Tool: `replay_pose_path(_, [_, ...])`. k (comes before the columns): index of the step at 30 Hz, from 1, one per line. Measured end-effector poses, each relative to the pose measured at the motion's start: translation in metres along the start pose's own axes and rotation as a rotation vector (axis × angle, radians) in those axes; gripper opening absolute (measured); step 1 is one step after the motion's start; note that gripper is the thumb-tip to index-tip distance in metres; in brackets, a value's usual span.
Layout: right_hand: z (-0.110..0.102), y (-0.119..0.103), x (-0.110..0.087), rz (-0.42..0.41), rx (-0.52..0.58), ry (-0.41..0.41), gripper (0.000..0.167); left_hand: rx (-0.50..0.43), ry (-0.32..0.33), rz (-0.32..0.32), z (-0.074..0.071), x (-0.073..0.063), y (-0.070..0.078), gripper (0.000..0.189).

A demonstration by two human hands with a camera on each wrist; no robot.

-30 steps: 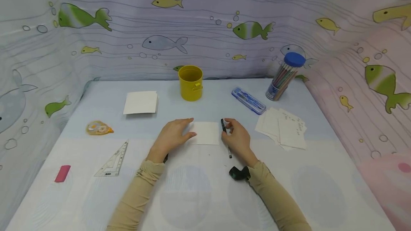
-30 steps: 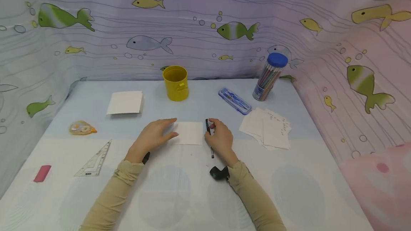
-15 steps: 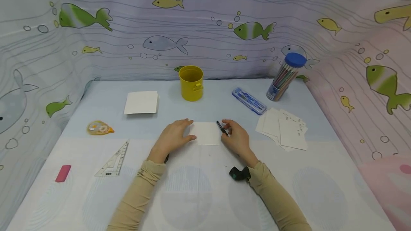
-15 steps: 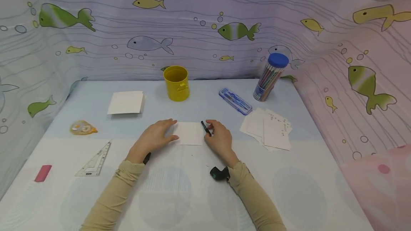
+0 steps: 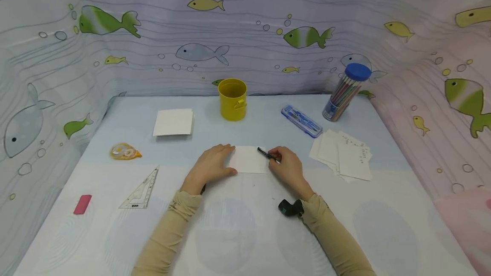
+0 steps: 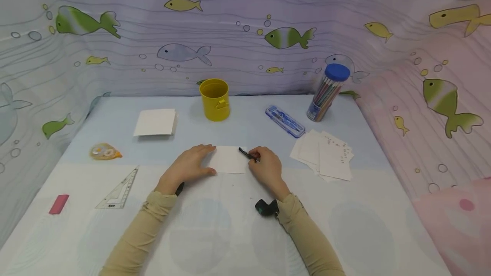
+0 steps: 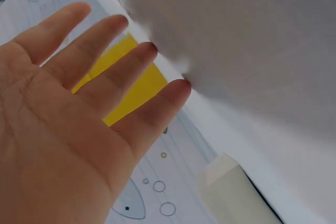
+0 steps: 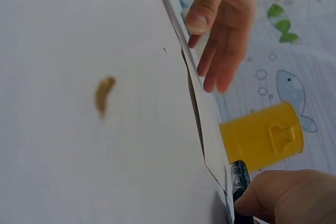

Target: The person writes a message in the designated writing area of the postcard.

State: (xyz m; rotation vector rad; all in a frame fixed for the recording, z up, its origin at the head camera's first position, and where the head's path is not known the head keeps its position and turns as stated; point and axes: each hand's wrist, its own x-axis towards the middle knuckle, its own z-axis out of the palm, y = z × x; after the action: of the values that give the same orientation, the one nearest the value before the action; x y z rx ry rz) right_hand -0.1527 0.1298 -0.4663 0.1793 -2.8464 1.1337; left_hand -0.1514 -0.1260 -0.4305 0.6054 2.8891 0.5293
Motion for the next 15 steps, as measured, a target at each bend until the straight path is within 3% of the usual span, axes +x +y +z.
replay_pose_path(4, [-0.004, 0.000, 0.001, 0.020, 0.011, 0.000, 0.025, 0.047, 0.012, 0.014, 0.003, 0.002, 0.002, 0.074])
replay_pose_path(15, [-0.004, -0.003, 0.000, 0.004, 0.048, -0.016, 0.025, 0.131, -0.009, -0.025, 0.011, 0.002, 0.008, 0.071])
